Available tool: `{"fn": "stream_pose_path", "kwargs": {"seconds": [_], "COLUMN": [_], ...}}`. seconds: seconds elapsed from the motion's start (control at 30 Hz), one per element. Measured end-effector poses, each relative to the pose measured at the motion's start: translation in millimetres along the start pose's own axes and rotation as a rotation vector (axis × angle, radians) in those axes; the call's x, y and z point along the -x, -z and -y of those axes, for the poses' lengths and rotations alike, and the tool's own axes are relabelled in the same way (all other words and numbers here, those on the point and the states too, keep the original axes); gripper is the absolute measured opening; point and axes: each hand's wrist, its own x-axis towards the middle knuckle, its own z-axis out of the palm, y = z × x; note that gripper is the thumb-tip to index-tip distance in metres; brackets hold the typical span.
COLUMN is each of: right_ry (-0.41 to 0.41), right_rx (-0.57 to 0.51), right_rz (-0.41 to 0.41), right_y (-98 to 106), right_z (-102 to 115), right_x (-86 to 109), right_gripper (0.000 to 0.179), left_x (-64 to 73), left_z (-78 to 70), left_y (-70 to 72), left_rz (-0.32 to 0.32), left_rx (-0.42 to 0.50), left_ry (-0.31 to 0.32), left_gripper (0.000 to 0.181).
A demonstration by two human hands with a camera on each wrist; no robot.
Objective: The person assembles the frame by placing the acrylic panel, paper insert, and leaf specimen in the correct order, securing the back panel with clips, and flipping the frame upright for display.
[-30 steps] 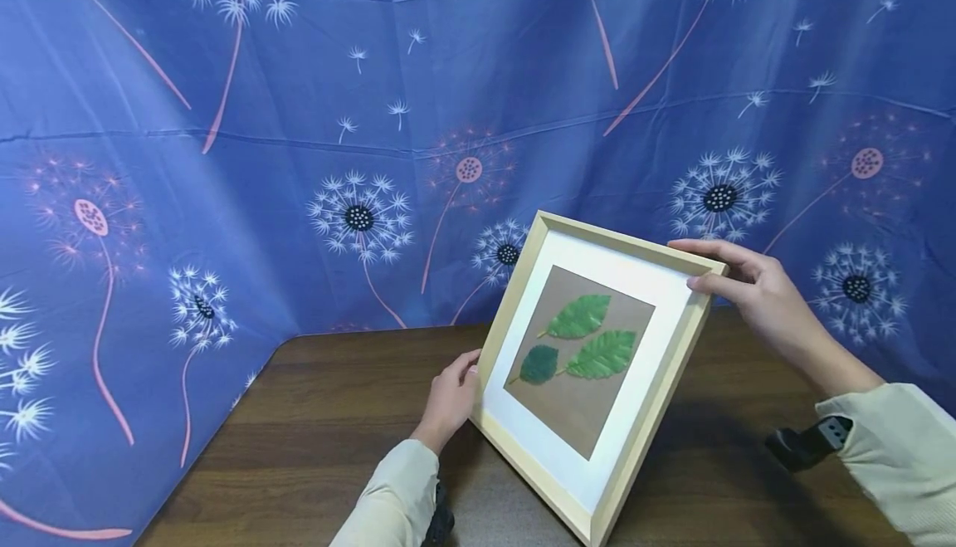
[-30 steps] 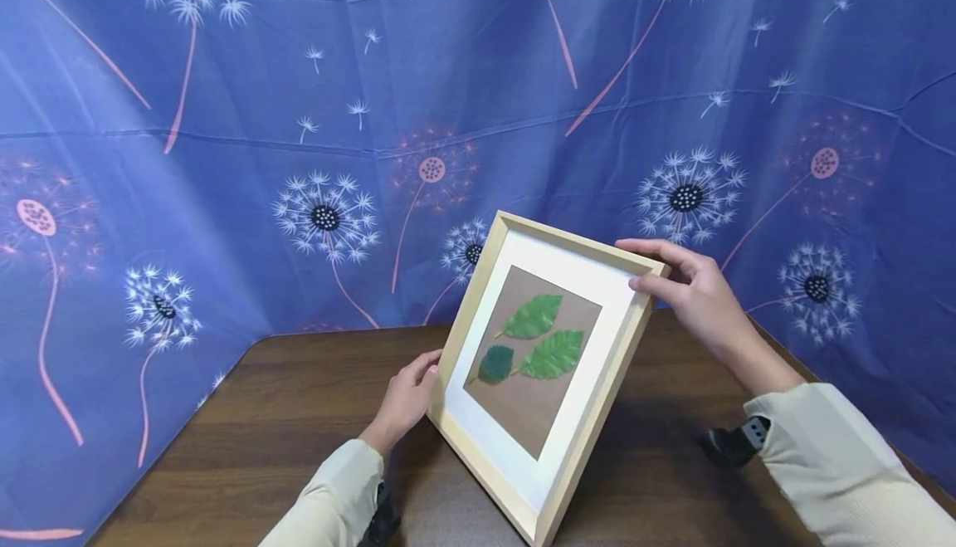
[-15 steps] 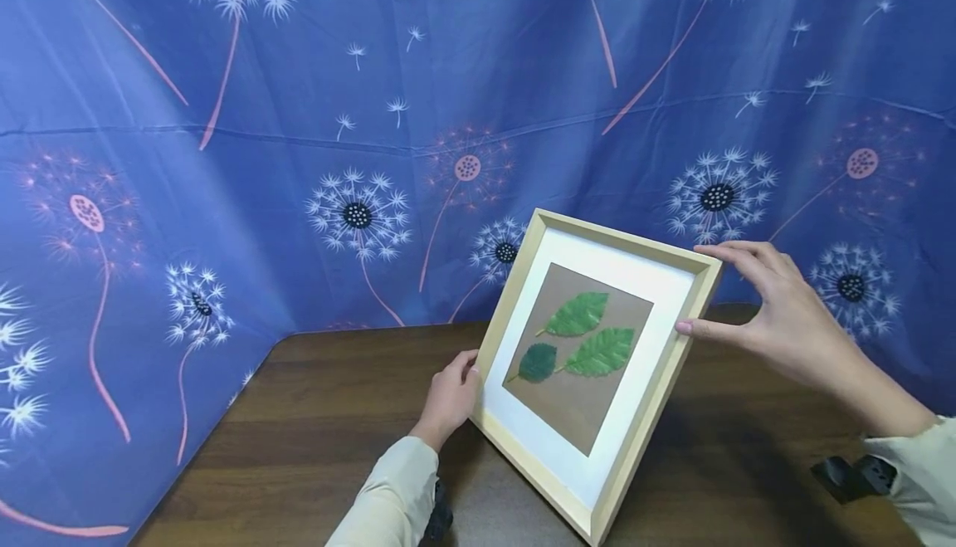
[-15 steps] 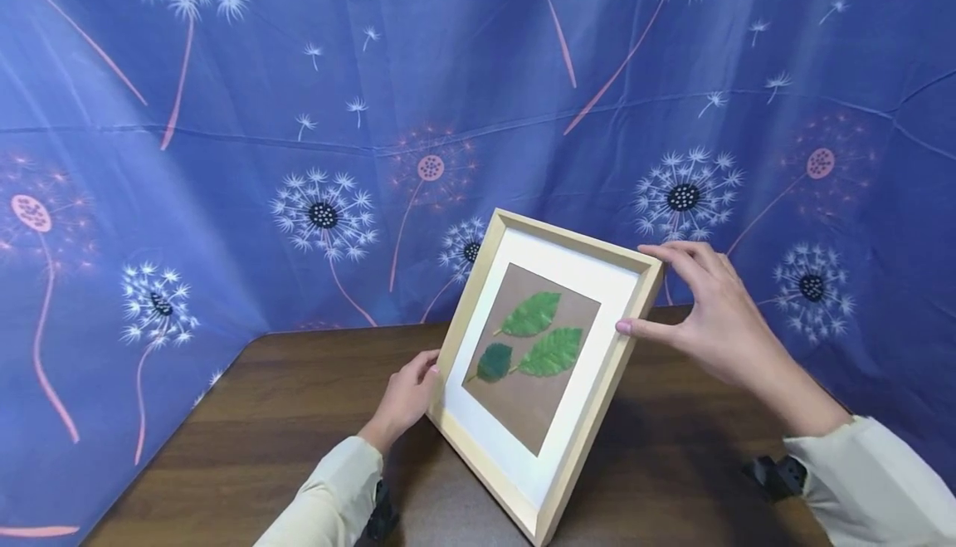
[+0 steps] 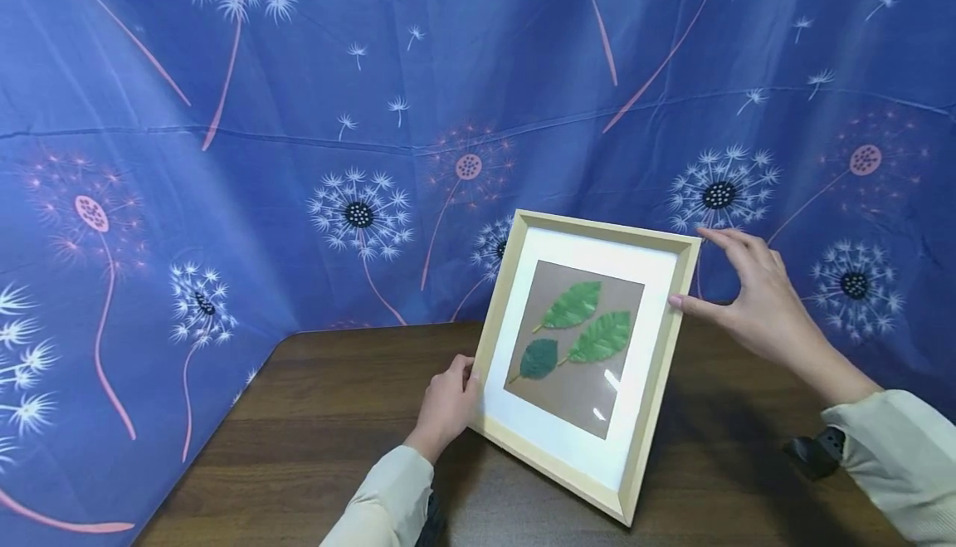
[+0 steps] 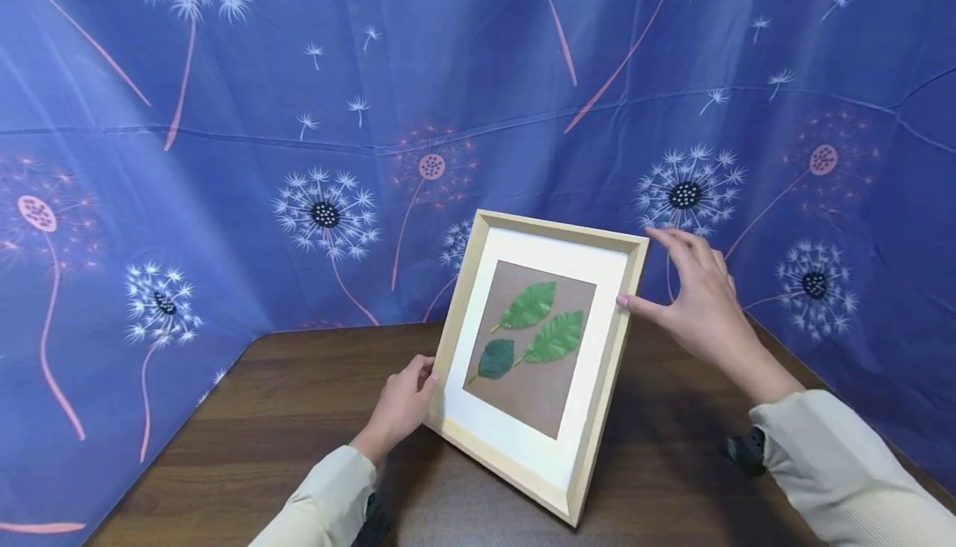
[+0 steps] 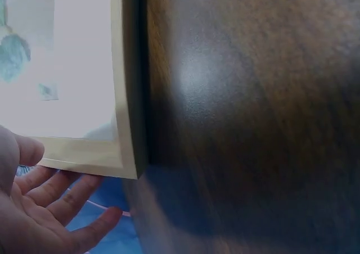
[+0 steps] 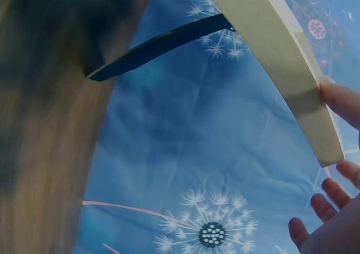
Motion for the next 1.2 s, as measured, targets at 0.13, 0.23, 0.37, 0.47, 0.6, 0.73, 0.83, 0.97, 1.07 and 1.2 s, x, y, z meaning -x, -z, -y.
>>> {"fn": "stream_pose_path", "kwargs": {"seconds": [0.13,0.23,0.37,0.47,0.6,0.73,0.83,0.97,1.07,1.2], "right_ry": [-0.034,-0.046,-0.056,-0.050,-0.042,-0.027,0.013,0.061,0.059,0.036], "right_rx": [-0.004,-0.003,0.007,0.018,0.022,0.017,0.010,-0.015,-0.032,-0.060], "right_rz": [-0.010,-0.024,-0.039,-0.056,-0.067,-0.054,-0.030,0.034,0.097,0.189], "right_y": [-6.5,-12.0,-20.0,-26.1,-34.0,-40.4,-43.4,-48.3,-53.4,-61.4], "right_z": [-4.8,-7.4,-9.1,-9.0,-7.2,-4.1,-2.3,-2.4,-4.1,-7.1], "right_x": [-3.2,-4.0,-3.7,-4.1,-5.6,-2.7,4.5,21.4,38.9,64.0], "right_gripper": [0.097,0.090,0.074,0.064,0.058,0.057,0.060,0.070,0.076,0.089], "left_x": [6.1,11.4,18.2,22.7,28.0,30.2,30.1,30.5,30.8,31.6], "left_z": [-1.8,-4.1,-6.4,-7.5,-9.8,-11.8,-12.4,-11.6,-9.5,-7.6], "left_y": [2.9,5.3,7.3,9.0,12.8,15.4,15.2,14.5,13.2,12.6], "left_rz": [-0.003,0.002,0.026,0.046,0.073,0.094,0.100,0.112,0.125,0.120], "left_rx": [-0.031,-0.044,-0.050,-0.051,-0.052,-0.062,-0.070,-0.056,-0.044,-0.062], "left_ry": [-0.022,-0.035,-0.036,-0.042,-0.046,-0.038,-0.031,-0.018,-0.016,-0.061], "left_gripper": [0.023,0.021,0.021,0.022,0.024,0.027,0.033,0.046,0.051,0.052]}}
